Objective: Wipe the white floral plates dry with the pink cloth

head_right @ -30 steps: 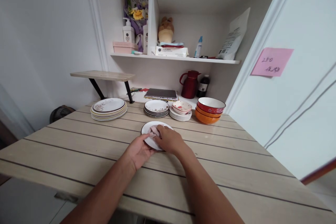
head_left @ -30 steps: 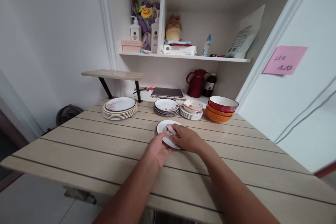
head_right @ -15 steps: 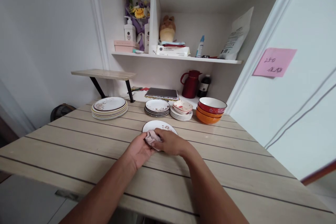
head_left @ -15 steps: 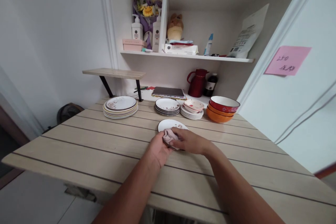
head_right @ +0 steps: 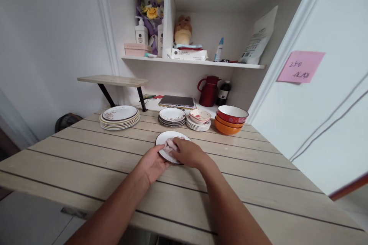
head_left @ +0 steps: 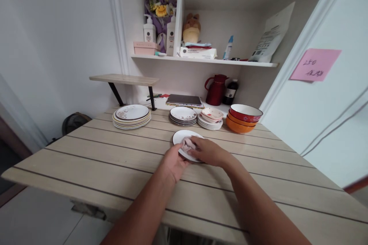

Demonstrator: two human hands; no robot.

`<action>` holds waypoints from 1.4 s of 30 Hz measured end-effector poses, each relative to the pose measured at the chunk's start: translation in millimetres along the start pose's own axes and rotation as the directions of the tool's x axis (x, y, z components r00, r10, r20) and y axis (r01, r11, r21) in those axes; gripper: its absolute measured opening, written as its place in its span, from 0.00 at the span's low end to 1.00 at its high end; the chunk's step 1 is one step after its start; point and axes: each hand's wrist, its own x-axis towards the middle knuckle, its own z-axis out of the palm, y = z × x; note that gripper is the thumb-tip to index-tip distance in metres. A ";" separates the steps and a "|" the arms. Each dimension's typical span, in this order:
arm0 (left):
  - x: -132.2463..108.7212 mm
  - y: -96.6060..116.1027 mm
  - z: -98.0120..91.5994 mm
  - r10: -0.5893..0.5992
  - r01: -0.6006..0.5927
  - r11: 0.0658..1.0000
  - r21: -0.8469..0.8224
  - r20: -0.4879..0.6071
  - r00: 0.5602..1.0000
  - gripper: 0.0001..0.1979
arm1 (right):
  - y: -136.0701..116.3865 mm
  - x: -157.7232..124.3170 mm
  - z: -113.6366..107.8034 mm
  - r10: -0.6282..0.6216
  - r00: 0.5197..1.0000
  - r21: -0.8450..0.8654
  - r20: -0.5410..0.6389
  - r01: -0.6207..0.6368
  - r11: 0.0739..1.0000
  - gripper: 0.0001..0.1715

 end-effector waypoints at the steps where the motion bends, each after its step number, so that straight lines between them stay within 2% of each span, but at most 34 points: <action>1: -0.2 -0.1 0.1 -0.001 0.001 1.000 0.000 0.003 1.000 0.10 | 0.8 -2.2 -2.7 -0.039 0.999 0.017 0.028 0.039 0.999 0.14; 5: 0.5 -0.4 0.0 -0.005 0.005 1.000 0.003 0.012 1.000 0.10 | 0.0 -5.9 -7.8 -0.178 0.979 0.111 0.095 0.167 0.980 0.14; 9: 1.5 0.8 0.5 0.001 -0.001 1.000 0.002 0.015 1.000 0.10 | -4.1 -1.8 -2.8 -0.201 0.977 0.159 0.067 0.188 0.969 0.13; 12: 0.2 2.5 1.8 0.003 -0.003 1.000 0.000 0.020 1.000 0.10 | -6.3 4.1 5.2 -0.157 0.988 0.123 0.006 0.155 0.980 0.13; 17: -3.7 3.3 2.7 0.006 -0.006 1.000 -0.007 0.004 1.000 0.10 | -10.2 11.9 17.3 -0.022 0.993 -0.017 -0.120 0.020 1.000 0.17; 25: -1.9 1.9 2.2 0.008 -0.008 1.000 -0.008 -0.014 1.000 0.09 | -3.1 10.4 12.4 0.082 0.990 -0.089 -0.112 -0.092 0.992 0.21; 29: -2.0 1.4 2.4 0.004 -0.004 1.000 -0.010 -0.014 1.000 0.10 | 3.6 7.6 8.6 0.025 0.997 -0.047 -0.069 -0.028 0.999 0.18; 34: -2.1 1.0 2.8 0.001 -0.001 1.000 -0.017 -0.003 1.000 0.10 | 0.3 3.4 3.0 -0.186 0.982 0.085 0.017 0.184 0.979 0.12; 38: -1.1 1.2 2.2 0.000 0.000 1.000 -0.020 0.006 1.000 0.10 | -1.8 2.9 1.4 -0.188 0.982 0.109 0.019 0.185 0.977 0.11; 42: -1.0 1.3 1.9 -0.003 0.003 1.000 -0.015 0.012 1.000 0.10 | -3.6 4.2 4.5 -0.123 0.992 0.073 -0.004 0.123 0.990 0.13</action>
